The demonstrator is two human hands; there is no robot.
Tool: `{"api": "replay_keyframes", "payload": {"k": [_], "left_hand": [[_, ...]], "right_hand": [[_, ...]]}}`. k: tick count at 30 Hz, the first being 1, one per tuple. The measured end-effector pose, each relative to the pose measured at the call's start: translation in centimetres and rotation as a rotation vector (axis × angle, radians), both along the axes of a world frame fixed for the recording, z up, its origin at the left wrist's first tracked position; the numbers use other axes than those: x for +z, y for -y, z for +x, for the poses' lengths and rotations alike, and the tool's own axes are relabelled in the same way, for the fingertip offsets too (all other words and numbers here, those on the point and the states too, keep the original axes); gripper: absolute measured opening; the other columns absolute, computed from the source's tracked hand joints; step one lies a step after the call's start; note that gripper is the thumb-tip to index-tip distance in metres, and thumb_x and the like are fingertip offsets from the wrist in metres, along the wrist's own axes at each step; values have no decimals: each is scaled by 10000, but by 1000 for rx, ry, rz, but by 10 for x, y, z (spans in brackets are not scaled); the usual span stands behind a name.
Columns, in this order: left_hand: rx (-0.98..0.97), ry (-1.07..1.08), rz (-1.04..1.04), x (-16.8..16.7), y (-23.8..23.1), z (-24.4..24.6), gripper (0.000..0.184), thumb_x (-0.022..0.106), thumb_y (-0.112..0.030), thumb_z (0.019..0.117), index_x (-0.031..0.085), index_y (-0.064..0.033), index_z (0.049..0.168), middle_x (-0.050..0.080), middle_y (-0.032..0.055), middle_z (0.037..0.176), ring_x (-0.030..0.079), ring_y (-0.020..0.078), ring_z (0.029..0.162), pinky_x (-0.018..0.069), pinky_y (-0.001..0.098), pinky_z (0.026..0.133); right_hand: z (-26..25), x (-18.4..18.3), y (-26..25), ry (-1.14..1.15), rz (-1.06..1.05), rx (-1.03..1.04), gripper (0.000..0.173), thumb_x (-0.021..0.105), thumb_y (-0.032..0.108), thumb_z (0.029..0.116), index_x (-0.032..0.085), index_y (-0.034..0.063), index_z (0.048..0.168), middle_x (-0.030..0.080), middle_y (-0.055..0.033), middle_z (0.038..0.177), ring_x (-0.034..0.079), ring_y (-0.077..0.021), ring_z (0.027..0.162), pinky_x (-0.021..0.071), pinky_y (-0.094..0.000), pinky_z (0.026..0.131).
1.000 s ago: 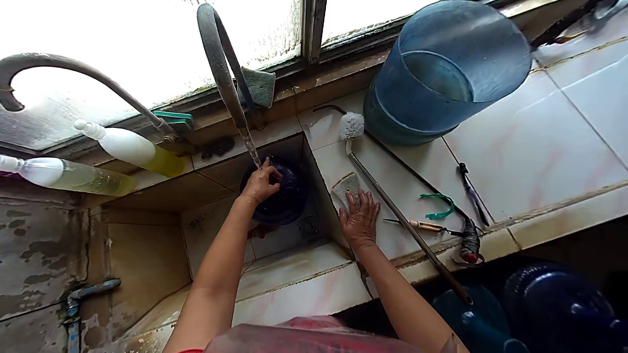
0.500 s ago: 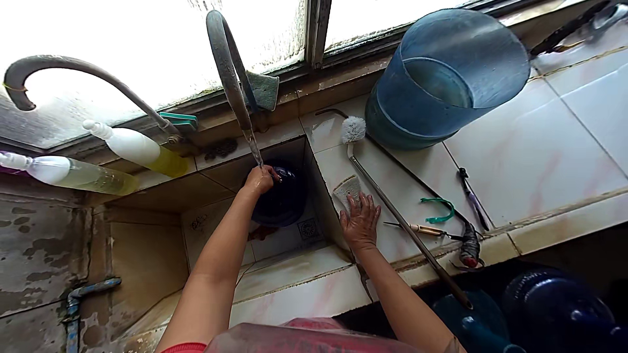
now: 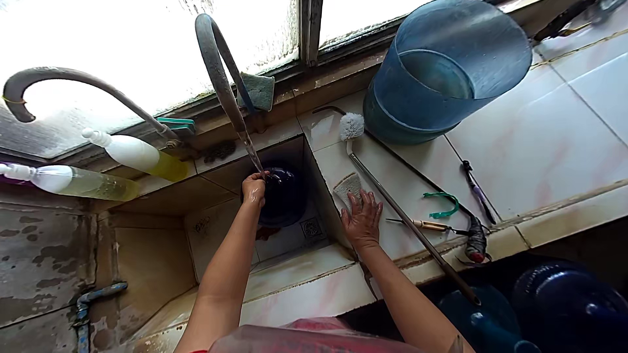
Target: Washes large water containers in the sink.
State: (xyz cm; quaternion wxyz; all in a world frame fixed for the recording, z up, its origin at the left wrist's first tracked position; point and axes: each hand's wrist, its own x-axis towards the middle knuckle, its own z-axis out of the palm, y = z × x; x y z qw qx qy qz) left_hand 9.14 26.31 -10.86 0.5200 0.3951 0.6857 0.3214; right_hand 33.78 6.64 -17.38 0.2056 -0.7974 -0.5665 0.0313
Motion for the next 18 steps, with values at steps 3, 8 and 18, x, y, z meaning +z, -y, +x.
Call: {"api": "replay_keyframes", "payload": {"k": [3, 8, 18], "left_hand": [[24, -99, 47, 10, 15, 15, 357, 563, -109, 987, 610, 16, 1318, 614, 211, 1306, 585, 287, 1188, 468, 477, 993], [-245, -585, 99, 11, 14, 25, 664, 696, -507, 937, 579, 19, 1324, 565, 287, 1372, 579, 406, 1261, 470, 572, 1033], [-516, -269, 631, -42, 9, -22, 608, 780, -108, 772, 623, -16, 1353, 513, 197, 1518, 506, 315, 1404, 444, 470, 1134]], "right_hand": [[1, -1, 0, 3, 1, 2, 524, 455, 414, 1022, 563, 170, 1474, 447, -224, 1566, 330, -458, 1497, 146, -718, 1199], [1, -3, 0, 13, -13, -1, 526, 454, 422, 1023, 546, 196, 1489, 428, -207, 1584, 310, -437, 1513, 139, -701, 1211], [2, -7, 0, 20, -2, -4, 523, 459, 425, 1023, 546, 199, 1486, 422, -198, 1590, 301, -430, 1518, 134, -700, 1212]]}}
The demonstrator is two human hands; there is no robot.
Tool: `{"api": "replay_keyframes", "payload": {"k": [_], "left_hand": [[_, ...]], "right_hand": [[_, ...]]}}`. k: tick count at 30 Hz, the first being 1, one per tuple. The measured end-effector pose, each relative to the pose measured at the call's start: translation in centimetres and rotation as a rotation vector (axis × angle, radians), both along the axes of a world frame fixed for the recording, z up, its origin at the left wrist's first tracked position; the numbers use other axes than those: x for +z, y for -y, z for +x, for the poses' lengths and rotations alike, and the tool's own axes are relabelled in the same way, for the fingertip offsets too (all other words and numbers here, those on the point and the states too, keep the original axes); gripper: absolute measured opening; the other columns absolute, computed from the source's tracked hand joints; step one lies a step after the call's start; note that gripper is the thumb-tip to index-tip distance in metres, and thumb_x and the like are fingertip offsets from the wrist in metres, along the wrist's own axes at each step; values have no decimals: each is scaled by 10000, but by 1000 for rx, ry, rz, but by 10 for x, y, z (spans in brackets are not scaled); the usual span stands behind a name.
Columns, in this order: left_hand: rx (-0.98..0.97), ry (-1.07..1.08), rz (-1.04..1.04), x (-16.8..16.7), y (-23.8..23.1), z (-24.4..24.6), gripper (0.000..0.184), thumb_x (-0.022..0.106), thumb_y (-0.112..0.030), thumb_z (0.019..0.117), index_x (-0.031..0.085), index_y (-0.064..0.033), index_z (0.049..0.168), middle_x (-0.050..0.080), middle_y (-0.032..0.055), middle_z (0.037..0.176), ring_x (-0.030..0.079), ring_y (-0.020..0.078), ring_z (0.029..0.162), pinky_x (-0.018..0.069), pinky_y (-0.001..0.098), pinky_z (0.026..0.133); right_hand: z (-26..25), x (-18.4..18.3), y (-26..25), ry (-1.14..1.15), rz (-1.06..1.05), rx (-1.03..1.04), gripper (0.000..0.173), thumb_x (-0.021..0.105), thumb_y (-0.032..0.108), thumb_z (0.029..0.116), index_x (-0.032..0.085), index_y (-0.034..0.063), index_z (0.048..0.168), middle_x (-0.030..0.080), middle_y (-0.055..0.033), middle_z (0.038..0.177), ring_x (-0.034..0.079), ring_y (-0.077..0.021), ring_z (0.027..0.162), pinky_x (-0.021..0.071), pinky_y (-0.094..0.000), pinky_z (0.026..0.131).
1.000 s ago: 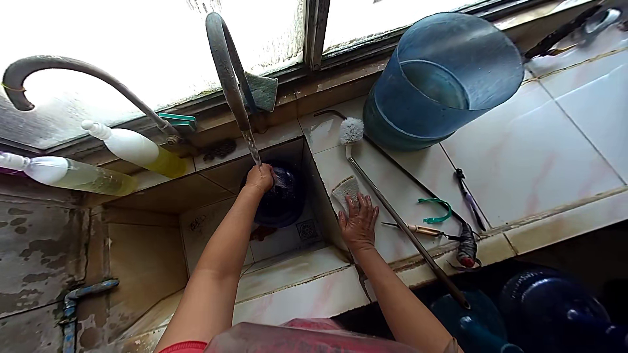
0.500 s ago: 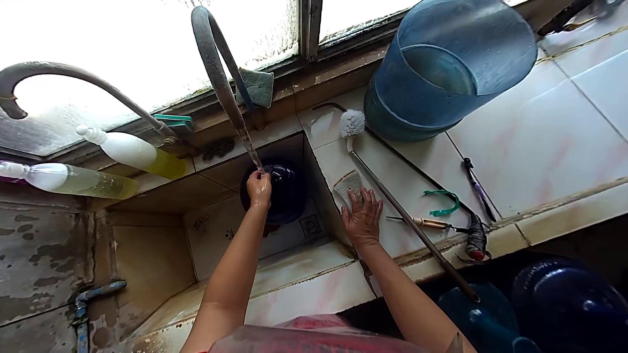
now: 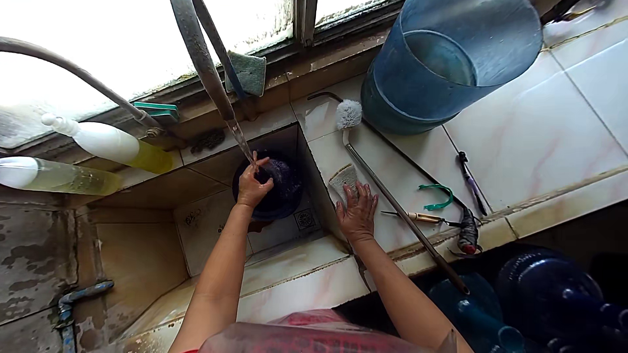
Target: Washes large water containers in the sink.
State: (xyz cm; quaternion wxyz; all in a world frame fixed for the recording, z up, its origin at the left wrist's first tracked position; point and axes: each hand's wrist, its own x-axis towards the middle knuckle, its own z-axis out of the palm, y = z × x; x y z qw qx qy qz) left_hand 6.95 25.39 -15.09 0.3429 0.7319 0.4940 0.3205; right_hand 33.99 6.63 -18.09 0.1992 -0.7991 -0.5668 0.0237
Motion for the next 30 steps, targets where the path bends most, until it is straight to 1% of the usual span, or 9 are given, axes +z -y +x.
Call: {"api": "replay_keyframes", "payload": {"k": [2, 3, 8, 16, 19, 21, 24, 27, 30], "left_hand": [[199, 144, 44, -24, 14, 9, 882, 819, -162, 772, 378, -11, 1520, 523, 163, 1503, 520, 247, 1380, 432, 406, 1148], [288, 208, 48, -31, 17, 18, 912, 847, -179, 775, 358, -2, 1524, 525, 177, 1492, 523, 243, 1371, 421, 389, 1153], [431, 247, -74, -2, 1, 36, 580, 853, -120, 765, 621, 79, 1258, 666, 234, 1282, 620, 282, 1249, 469, 405, 1094], [453, 102, -399, 140, -19, 19, 632, 877, -207, 738, 612, 9, 1270, 668, 218, 1168, 643, 322, 1112, 508, 529, 977], [262, 281, -360, 205, 8, 2, 574, 884, -142, 700, 643, -34, 1209, 689, 137, 1116, 670, 215, 1033, 568, 415, 901], [12, 488, -252, 252, 35, -14, 598, 848, -75, 686, 639, -37, 1244, 695, 83, 1145, 688, 173, 1004, 598, 346, 870], [-334, 708, -2, 305, 61, -49, 863, 876, -174, 738, 444, -56, 1476, 570, 63, 1458, 650, 182, 1181, 567, 356, 989], [-379, 804, 125, 332, 73, -87, 756, 755, -123, 825, 424, -78, 1504, 489, 63, 1543, 574, 224, 1302, 505, 394, 1081], [-226, 794, 27, 336, 93, -121, 524, 614, -176, 894, 550, -108, 1409, 554, 63, 1483, 606, 231, 1267, 527, 401, 1049]], "right_hand": [[-1, 0, -1, 8, 4, -5, 524, 443, 432, 1025, 555, 200, 1482, 431, -200, 1584, 311, -430, 1513, 137, -700, 1210], [-1, 1, -1, 13, 5, -5, 525, 439, 429, 1024, 559, 196, 1479, 436, -203, 1580, 319, -436, 1509, 140, -707, 1205], [-2, 1, 0, 4, 46, -7, 524, 477, 414, 1001, 581, 181, 1459, 471, -211, 1552, 356, -451, 1485, 177, -710, 1195], [6, 7, 9, -184, 290, 57, 703, 643, 422, 880, 555, -8, 1430, 470, -331, 1490, 392, -546, 1416, 237, -694, 1184], [-8, 38, 25, -311, 384, 143, 591, 637, 356, 916, 603, -30, 1362, 539, -316, 1411, 474, -482, 1364, 345, -601, 1165], [-28, 52, 35, -491, 431, 185, 560, 627, 318, 939, 598, -81, 1330, 553, -323, 1380, 520, -408, 1337, 427, -486, 1137], [-67, 58, 39, -1042, 343, 12, 623, 520, 265, 1018, 394, -148, 1466, 463, -321, 1486, 515, -309, 1366, 446, -368, 1128], [-87, 72, 32, -1735, 173, -227, 708, 240, 592, 1074, 345, 100, 1572, 548, -131, 1483, 561, -223, 1333, 509, -460, 1081], [-62, 124, 30, -1692, 173, -338, 744, 199, 634, 1061, 416, 97, 1528, 611, -133, 1397, 610, -227, 1259, 538, -487, 1036]]}}
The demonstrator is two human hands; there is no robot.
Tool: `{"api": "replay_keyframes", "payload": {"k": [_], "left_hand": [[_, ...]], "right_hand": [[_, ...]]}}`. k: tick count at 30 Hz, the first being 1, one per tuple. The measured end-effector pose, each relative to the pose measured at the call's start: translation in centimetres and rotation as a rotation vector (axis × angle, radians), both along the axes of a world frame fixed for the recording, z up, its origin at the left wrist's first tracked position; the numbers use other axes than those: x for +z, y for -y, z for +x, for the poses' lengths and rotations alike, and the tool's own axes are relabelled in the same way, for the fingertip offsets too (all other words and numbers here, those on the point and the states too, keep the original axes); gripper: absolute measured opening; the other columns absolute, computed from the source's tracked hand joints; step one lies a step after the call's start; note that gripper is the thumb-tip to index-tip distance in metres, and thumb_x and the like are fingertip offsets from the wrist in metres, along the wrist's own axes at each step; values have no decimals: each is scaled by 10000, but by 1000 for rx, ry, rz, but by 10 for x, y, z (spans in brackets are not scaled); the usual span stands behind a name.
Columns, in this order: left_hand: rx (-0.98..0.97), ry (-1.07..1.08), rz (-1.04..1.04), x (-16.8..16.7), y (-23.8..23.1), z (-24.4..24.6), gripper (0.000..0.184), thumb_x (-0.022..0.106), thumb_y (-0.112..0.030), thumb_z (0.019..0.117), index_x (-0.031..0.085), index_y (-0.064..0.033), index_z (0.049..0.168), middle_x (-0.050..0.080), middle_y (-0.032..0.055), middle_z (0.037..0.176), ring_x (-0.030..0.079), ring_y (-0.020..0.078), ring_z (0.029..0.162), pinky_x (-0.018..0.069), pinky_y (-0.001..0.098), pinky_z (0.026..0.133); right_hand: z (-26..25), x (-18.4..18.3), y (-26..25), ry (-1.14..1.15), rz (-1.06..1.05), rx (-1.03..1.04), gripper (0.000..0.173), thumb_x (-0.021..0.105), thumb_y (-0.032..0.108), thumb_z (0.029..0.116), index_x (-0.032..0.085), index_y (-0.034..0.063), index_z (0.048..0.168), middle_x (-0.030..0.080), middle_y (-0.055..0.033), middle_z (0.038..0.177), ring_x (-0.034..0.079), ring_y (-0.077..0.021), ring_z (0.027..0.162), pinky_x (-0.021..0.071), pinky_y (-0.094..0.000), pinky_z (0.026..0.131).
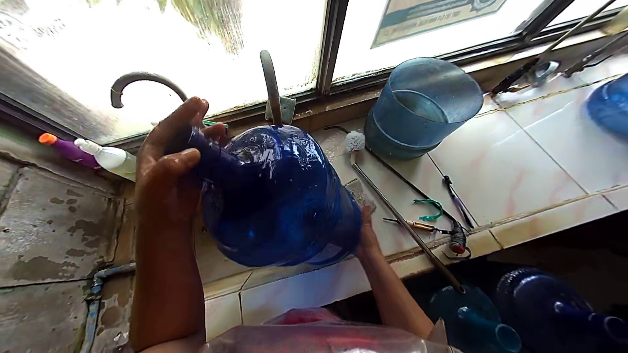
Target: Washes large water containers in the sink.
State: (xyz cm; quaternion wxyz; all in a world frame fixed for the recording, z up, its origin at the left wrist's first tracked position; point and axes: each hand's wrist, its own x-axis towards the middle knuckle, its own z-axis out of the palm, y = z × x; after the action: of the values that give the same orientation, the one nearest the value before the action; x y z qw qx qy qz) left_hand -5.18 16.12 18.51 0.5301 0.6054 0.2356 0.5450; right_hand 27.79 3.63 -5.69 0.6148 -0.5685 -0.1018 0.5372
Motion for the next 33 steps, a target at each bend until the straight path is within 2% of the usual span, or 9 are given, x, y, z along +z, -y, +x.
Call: {"api": "replay_keyframes", "payload": {"k": [4, 7, 10, 14, 17, 21, 23, 27, 33], "left_hand": [[19, 128, -246, -38, 42, -60, 612, 399, -594, 1010, 603, -161, 1393, 603, 60, 1443, 617, 237, 1274, 541, 414, 1027], [39, 289, -603, -119, 67, -87, 779, 366, -833, 898, 712, -229, 1248, 746, 15, 1173, 710, 149, 1067, 602, 363, 884], [101, 407, -1026, -208, 94, -67, 886, 94, -807, 944, 702, -176, 1073, 769, 54, 958, 740, 166, 894, 629, 391, 762], [124, 482, -1209, -289, 136, -57, 868, -6, -738, 979, 532, -181, 1370, 713, 76, 1153, 682, 209, 1068, 586, 463, 872], [164, 524, -1186, -243, 130, -55, 880, -37, -721, 977, 555, -158, 1304, 730, 59, 1069, 701, 175, 996, 602, 417, 826], [419, 392, -1069, -166, 95, -56, 441, 149, -190, 1137, 506, 17, 1293, 629, 87, 1044, 602, 86, 914, 529, 259, 820], [452, 370, -1239, -206, 91, -57, 354, 254, -217, 1132, 549, -29, 1186, 654, 71, 932, 629, 120, 811, 557, 311, 735], [406, 438, -1543, -318, 114, -72, 265, 429, -280, 1049, 562, -71, 1142, 636, 102, 950, 621, 207, 826, 534, 421, 710], [438, 535, -1540, -297, 97, -77, 212, 441, -193, 1037, 564, -28, 1085, 640, 144, 918, 625, 247, 790, 538, 446, 693]], "right_hand": [[46, 110, 6, 633, 153, -218, 579, 440, 514, 1069, 629, -15, 1207, 712, -73, 1016, 699, -121, 944, 600, -366, 882], [48, 161, 5, 860, 665, -265, 616, 677, 574, 926, 569, 85, 1284, 682, 71, 1123, 665, -61, 1058, 570, -329, 960], [25, 161, -5, 847, 746, 36, 830, 786, 639, 779, 468, 234, 1429, 624, 161, 1286, 611, -20, 1172, 545, -293, 1001], [-18, 158, -9, 822, 516, 266, 836, 877, 547, 721, 568, 132, 1378, 655, 11, 1255, 663, -101, 1096, 603, -332, 915], [-25, 198, 14, 1009, 529, 252, 883, 844, 619, 714, 565, 136, 1398, 629, 20, 1313, 626, -86, 1168, 572, -323, 968], [-18, 227, 21, 1114, 831, 175, 768, 837, 523, 758, 544, 228, 1403, 581, 74, 1428, 502, -168, 1390, 402, -446, 1197], [-30, 215, 14, 1072, 726, 177, 771, 838, 511, 777, 527, 217, 1418, 595, 94, 1399, 543, -101, 1326, 473, -369, 1126], [-58, 181, 6, 1026, 411, 185, 919, 832, 533, 788, 491, -36, 1424, 578, -153, 1347, 620, -157, 1185, 570, -335, 974], [-62, 190, 11, 1030, 538, 145, 893, 854, 486, 785, 477, -50, 1391, 603, -78, 1294, 625, -104, 1156, 569, -284, 964]]}}
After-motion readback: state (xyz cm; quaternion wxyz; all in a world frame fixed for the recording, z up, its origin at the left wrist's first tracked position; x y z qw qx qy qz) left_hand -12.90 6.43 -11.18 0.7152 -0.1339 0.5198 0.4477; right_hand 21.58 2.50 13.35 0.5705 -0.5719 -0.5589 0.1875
